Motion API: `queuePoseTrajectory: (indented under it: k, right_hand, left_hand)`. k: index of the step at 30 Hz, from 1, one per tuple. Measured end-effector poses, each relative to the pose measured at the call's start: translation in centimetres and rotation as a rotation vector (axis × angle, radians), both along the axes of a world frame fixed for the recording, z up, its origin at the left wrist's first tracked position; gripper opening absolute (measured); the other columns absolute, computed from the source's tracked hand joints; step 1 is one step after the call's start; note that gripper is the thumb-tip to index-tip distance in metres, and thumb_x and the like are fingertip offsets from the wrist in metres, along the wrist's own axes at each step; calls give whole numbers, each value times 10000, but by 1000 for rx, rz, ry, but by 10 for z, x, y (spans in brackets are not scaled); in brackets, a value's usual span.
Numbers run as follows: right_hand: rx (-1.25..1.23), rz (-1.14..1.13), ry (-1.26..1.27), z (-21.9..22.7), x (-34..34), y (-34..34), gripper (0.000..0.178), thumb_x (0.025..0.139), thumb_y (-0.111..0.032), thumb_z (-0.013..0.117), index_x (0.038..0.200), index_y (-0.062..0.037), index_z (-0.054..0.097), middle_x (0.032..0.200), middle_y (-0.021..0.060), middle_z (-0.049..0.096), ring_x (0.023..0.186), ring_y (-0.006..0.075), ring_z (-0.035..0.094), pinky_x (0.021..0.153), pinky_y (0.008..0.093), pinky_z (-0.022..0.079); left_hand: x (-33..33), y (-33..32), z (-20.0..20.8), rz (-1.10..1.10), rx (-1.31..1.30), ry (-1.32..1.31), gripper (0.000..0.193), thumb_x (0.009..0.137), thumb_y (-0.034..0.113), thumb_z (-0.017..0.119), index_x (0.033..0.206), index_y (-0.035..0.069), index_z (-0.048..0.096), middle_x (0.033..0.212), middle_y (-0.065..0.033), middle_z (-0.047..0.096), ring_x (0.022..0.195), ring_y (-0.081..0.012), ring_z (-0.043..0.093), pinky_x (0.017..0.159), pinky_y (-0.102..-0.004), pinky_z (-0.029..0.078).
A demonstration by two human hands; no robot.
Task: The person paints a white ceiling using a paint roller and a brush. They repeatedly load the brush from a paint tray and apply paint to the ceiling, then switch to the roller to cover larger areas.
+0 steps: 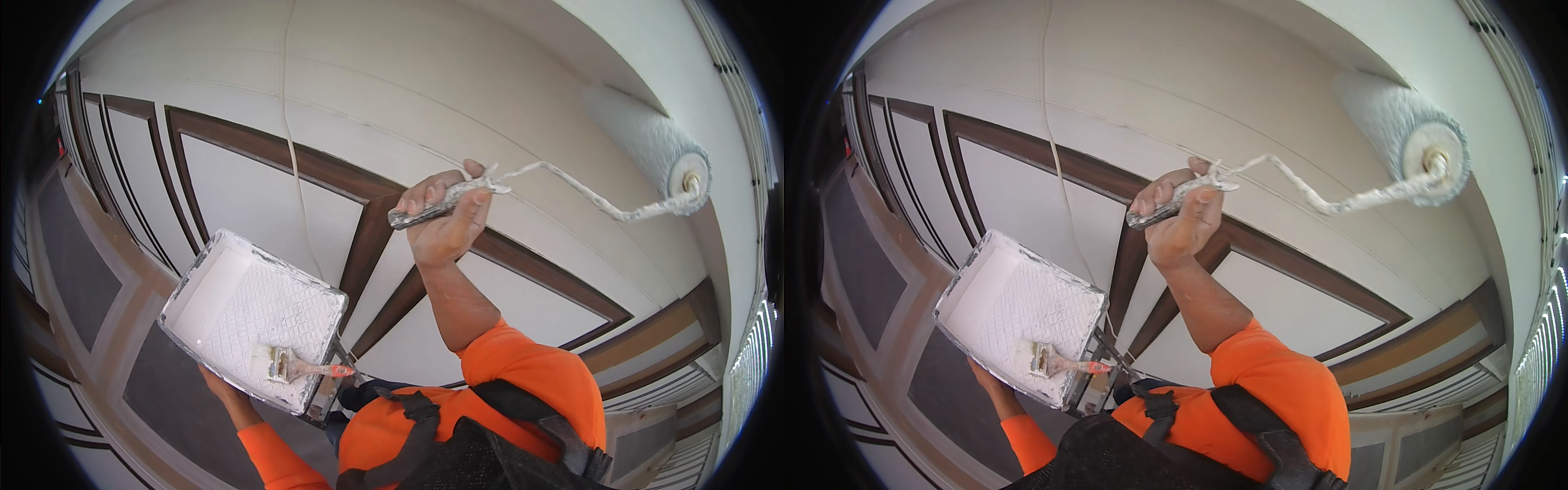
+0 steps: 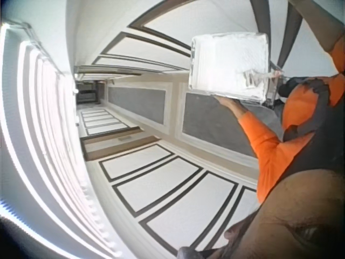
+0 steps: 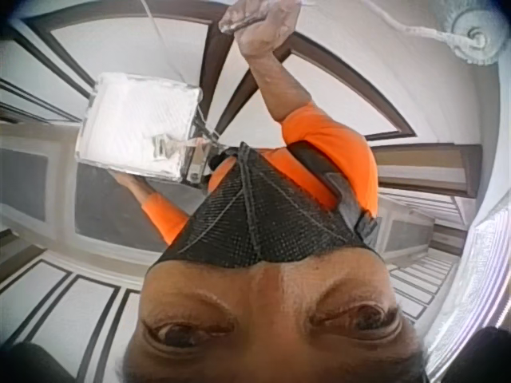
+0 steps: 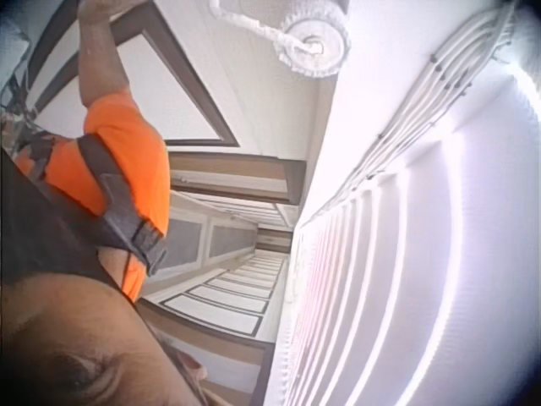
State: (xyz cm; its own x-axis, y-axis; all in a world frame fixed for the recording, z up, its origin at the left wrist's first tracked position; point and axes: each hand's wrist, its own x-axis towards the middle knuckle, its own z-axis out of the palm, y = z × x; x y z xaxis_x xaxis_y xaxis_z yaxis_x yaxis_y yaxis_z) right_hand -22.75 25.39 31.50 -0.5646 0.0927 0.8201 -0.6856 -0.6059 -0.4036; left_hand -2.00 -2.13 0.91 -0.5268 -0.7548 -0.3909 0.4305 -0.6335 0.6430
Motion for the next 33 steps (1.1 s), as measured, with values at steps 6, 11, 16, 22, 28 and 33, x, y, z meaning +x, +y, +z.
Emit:
queuePoseTrajectory:
  k: [6,11,16,22,28,33]
  right_hand:
    - [-74,-85,-13,20,3,3,535,1039,-535,399,1296,-73,321,744,44,504,527,179,520,499,364,517]
    - [8,-53,-4,14,-1,-17,549,1035,-532,420,1288,-56,320,736,48,505,524,179,518,490,364,517]
    - [104,30,-32,-1,-12,-55,536,1036,-489,456,1287,-31,334,744,62,513,529,179,520,482,358,515]
    - [230,96,-26,-11,-17,-100,508,1061,-447,416,1274,14,404,782,73,515,555,139,524,504,309,506]
    - [317,144,-59,-12,-19,-141,468,1075,-410,404,1251,23,433,771,63,509,550,125,519,506,288,499]
    - [416,124,-32,-10,-23,-175,476,1080,-394,398,1229,55,457,726,43,496,537,101,509,487,257,479]
  left_hand:
    - [5,-6,-25,35,22,74,577,1046,417,352,1468,29,414,1415,-149,544,1239,-308,579,1036,-420,487]
    - [3,-5,-17,41,39,19,579,1048,428,388,1433,3,463,1364,-155,579,1172,-291,620,970,-384,519]
    - [5,-5,-14,81,77,-76,638,1021,483,447,1392,-32,511,1300,-151,620,1107,-271,651,917,-366,534]
    - [3,-7,-34,122,11,-119,645,1011,496,485,1356,-46,545,1250,-132,644,1058,-240,663,887,-349,534]
    - [4,-8,-37,102,10,-169,635,1044,481,405,1394,-39,508,1287,-139,632,1104,-247,653,929,-350,527]
    - [3,-6,-34,136,-14,-217,665,1022,514,456,1297,-78,582,1200,-147,669,1028,-235,679,871,-340,542]
